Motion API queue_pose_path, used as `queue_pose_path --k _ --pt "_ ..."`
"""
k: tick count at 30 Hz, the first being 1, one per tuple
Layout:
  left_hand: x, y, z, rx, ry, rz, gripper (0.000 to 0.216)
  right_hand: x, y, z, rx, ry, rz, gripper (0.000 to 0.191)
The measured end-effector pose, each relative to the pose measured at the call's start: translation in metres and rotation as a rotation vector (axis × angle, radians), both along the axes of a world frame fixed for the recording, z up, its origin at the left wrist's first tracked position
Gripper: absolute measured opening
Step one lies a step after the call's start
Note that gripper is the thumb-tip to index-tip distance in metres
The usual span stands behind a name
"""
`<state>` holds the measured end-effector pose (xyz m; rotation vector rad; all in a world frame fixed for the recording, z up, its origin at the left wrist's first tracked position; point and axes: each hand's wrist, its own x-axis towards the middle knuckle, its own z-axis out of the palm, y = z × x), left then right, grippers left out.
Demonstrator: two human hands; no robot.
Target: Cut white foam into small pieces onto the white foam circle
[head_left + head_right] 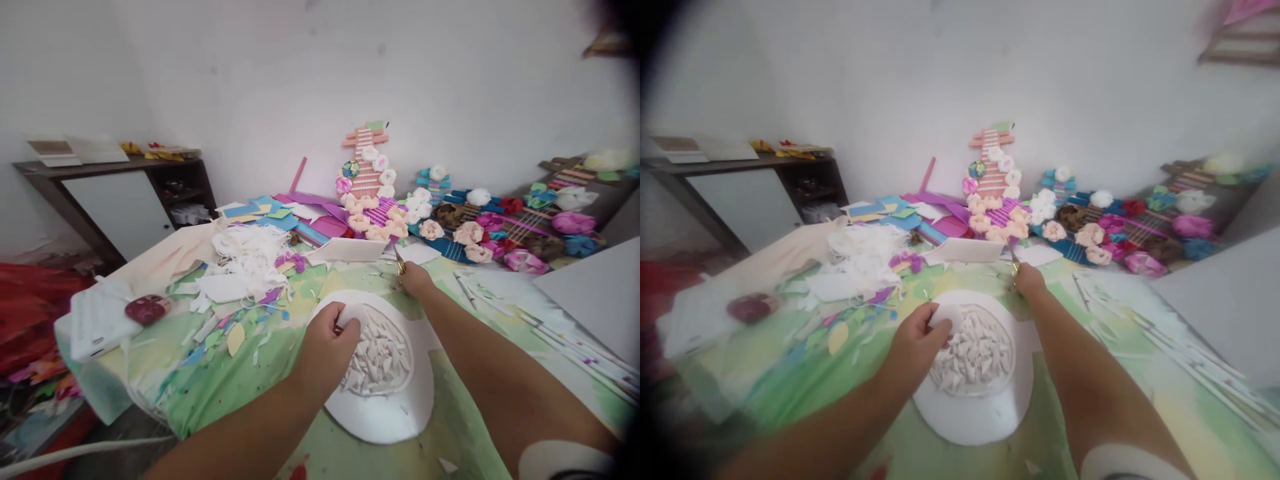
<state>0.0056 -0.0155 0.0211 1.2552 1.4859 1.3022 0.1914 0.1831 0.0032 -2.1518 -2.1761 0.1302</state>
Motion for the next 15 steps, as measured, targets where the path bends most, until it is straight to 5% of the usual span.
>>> queue_pose_path --k 5,15 --pt "-0.001 0.005 -0.003 -0.024 0.039 -0.014 0.014 0.0 -0.017 0.012 0.027 0.056 0.079 0.024" --pt "-0.002 0.02 0.006 0.076 0.373 -0.095 0.013 0.005 -0.128 0.017 -0.087 0.209 0.32 0.016"
